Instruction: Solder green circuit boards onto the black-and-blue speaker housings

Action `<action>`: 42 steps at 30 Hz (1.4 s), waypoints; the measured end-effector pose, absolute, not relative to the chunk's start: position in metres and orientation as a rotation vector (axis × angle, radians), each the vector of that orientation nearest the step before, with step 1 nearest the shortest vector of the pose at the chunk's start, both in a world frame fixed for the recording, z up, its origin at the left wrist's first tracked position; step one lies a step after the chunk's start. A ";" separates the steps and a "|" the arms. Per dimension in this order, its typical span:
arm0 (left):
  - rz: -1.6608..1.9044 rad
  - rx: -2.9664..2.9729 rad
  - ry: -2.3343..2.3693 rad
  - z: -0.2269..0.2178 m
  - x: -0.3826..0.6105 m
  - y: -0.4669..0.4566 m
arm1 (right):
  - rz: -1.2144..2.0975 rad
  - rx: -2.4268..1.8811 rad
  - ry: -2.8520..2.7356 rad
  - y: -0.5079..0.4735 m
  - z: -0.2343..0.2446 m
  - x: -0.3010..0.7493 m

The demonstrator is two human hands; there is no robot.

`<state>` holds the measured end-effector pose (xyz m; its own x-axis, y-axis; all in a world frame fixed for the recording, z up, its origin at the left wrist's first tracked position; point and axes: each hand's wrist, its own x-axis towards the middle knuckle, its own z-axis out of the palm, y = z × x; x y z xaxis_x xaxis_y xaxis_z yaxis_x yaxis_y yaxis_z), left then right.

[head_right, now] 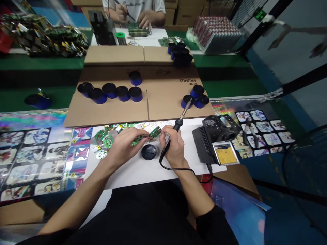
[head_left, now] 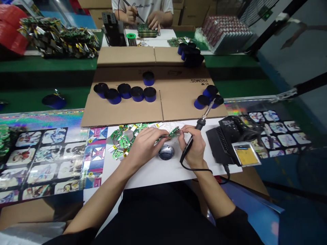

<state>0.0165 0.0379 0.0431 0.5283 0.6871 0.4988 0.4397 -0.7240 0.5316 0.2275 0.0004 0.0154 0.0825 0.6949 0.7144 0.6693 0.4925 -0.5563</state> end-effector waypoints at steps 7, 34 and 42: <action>1.209 2.442 0.983 0.040 0.001 0.037 | 0.056 -1.220 -1.593 -0.003 0.014 0.219; 1.061 1.185 0.939 0.040 0.039 0.015 | 0.537 -1.082 -1.539 -0.044 0.014 0.216; 0.748 1.889 1.171 0.028 0.009 -0.018 | 0.630 -1.216 -1.496 -0.059 0.014 0.244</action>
<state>0.0087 -0.0178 0.0279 0.4038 0.9114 0.0798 0.4553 -0.2759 0.8465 0.2435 -0.0587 0.0141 0.0767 0.9163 0.3930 0.3588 0.3424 -0.8684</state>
